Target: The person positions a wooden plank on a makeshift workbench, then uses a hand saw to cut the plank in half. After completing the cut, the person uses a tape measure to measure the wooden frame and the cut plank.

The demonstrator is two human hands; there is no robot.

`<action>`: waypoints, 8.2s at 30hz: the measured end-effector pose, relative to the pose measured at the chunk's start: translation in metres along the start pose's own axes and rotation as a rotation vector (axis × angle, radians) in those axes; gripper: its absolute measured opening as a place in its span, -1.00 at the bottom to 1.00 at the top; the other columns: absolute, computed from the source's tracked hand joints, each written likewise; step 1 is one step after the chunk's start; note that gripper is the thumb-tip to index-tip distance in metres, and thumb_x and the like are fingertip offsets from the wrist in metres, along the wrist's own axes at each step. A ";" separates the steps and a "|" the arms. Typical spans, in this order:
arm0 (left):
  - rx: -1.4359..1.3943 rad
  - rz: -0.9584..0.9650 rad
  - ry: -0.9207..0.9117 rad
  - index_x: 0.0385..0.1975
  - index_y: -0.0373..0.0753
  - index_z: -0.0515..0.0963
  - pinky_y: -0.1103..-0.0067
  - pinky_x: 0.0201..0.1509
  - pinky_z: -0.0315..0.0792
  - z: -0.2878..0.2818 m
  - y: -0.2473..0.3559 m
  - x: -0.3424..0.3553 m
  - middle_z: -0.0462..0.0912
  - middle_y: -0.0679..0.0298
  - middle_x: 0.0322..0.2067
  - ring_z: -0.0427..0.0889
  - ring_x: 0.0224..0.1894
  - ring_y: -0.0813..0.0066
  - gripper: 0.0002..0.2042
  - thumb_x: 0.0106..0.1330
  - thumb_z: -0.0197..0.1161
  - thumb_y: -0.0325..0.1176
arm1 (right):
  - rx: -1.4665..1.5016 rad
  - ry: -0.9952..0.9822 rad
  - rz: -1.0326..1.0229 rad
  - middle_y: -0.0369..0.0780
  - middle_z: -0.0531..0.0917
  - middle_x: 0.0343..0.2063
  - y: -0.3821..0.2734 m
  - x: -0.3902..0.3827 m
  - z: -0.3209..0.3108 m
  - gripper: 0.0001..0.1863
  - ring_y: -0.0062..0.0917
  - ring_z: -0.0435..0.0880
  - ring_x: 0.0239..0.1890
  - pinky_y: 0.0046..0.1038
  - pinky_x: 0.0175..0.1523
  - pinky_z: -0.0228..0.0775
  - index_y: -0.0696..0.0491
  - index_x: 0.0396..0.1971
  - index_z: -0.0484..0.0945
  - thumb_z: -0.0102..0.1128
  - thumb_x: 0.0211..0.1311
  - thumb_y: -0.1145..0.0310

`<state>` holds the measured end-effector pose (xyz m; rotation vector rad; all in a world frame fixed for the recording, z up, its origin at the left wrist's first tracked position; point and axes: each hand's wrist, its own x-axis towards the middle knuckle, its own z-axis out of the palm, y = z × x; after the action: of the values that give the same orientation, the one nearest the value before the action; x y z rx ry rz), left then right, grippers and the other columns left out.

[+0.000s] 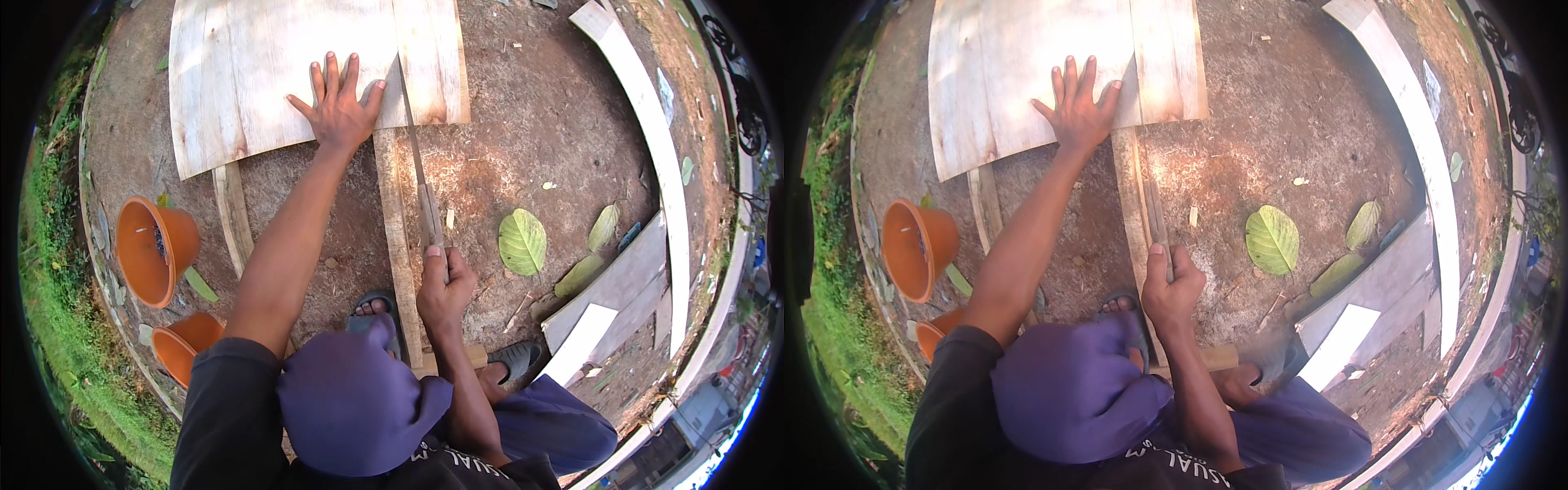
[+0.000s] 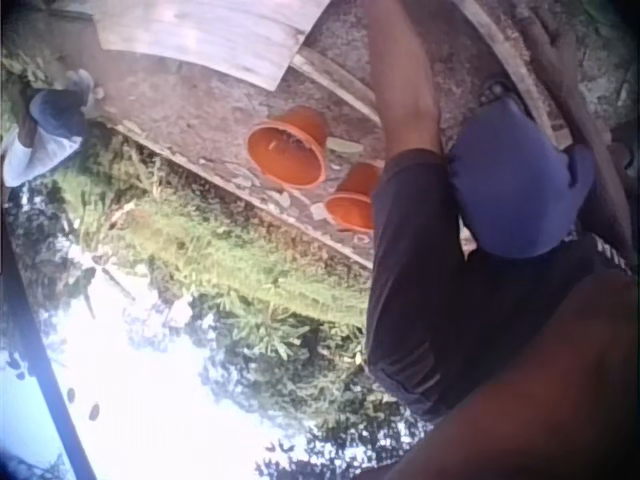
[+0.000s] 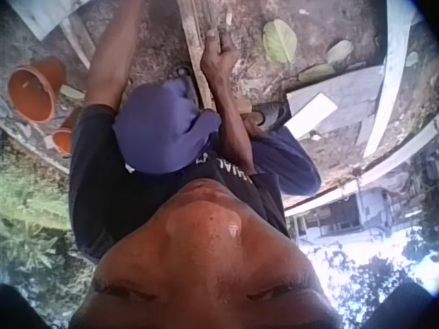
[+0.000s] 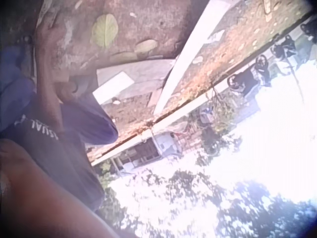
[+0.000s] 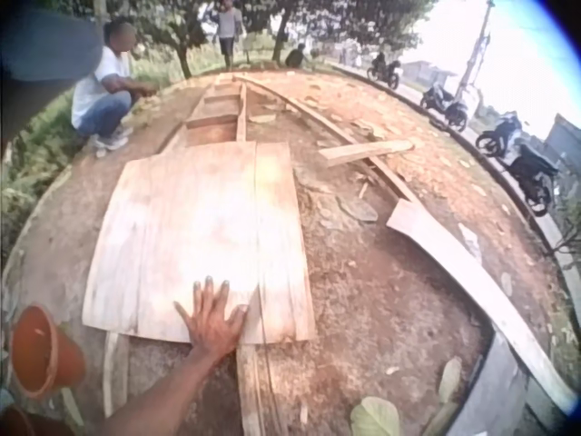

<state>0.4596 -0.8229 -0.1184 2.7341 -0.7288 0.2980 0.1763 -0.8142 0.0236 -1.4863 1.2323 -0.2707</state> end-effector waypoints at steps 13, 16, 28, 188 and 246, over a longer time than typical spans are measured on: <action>0.003 -0.007 0.034 0.44 0.11 0.32 -0.45 0.39 -0.45 0.005 -0.009 0.006 0.10 0.13 0.53 -0.09 0.59 0.06 -0.33 0.40 0.02 0.28 | -0.010 0.022 -0.020 -0.43 0.38 -0.68 0.019 -0.022 -0.001 -0.58 -0.80 0.23 -0.59 -0.57 -0.51 0.03 0.10 -0.59 0.37 0.12 0.46 0.19; 0.009 -0.013 0.022 0.45 0.11 0.31 -0.44 0.40 -0.45 0.005 -0.007 0.002 0.08 0.13 0.53 -0.10 0.60 0.07 -0.33 0.41 0.00 0.29 | -0.013 0.075 0.000 -0.44 0.34 -0.68 0.039 -0.082 -0.029 -0.59 -0.80 0.18 -0.60 -0.53 -0.52 -0.03 0.10 -0.59 0.35 0.09 0.49 0.23; 0.033 -0.023 0.010 0.47 0.13 0.28 -0.41 0.42 -0.44 0.004 -0.007 0.007 0.05 0.16 0.54 -0.14 0.61 0.10 -0.31 0.41 -0.01 0.30 | -0.049 0.082 -0.004 -0.40 0.42 -0.67 0.022 -0.087 -0.033 -0.63 -0.77 0.27 -0.58 -0.55 -0.49 0.06 0.13 -0.57 0.41 0.10 0.45 0.25; -1.618 -0.902 0.042 0.45 -0.27 0.10 0.06 0.42 0.30 -0.349 0.119 -0.316 0.37 0.03 0.32 0.38 0.36 0.03 -0.39 0.45 0.16 -0.35 | 0.708 -0.394 0.112 0.01 0.66 -0.04 0.020 0.011 -0.144 -0.63 -0.32 0.66 -0.02 -0.32 0.16 0.43 0.31 0.15 0.44 0.03 0.44 0.44; -0.808 -0.998 0.232 0.04 -0.41 0.55 0.34 0.03 0.49 -0.281 -0.156 -0.547 0.69 0.01 -0.14 0.68 -0.11 0.24 -0.72 0.41 0.17 -0.42 | -0.027 -0.075 -0.043 -0.14 0.67 -0.16 0.192 -0.022 -0.110 -0.58 -0.39 0.59 -0.15 -0.30 -0.01 0.43 0.25 -0.15 0.68 0.36 0.22 0.16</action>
<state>0.0405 -0.3537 -0.0397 1.9079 0.5134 0.0494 -0.0155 -0.8271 -0.0877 -1.5343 1.1490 -0.2255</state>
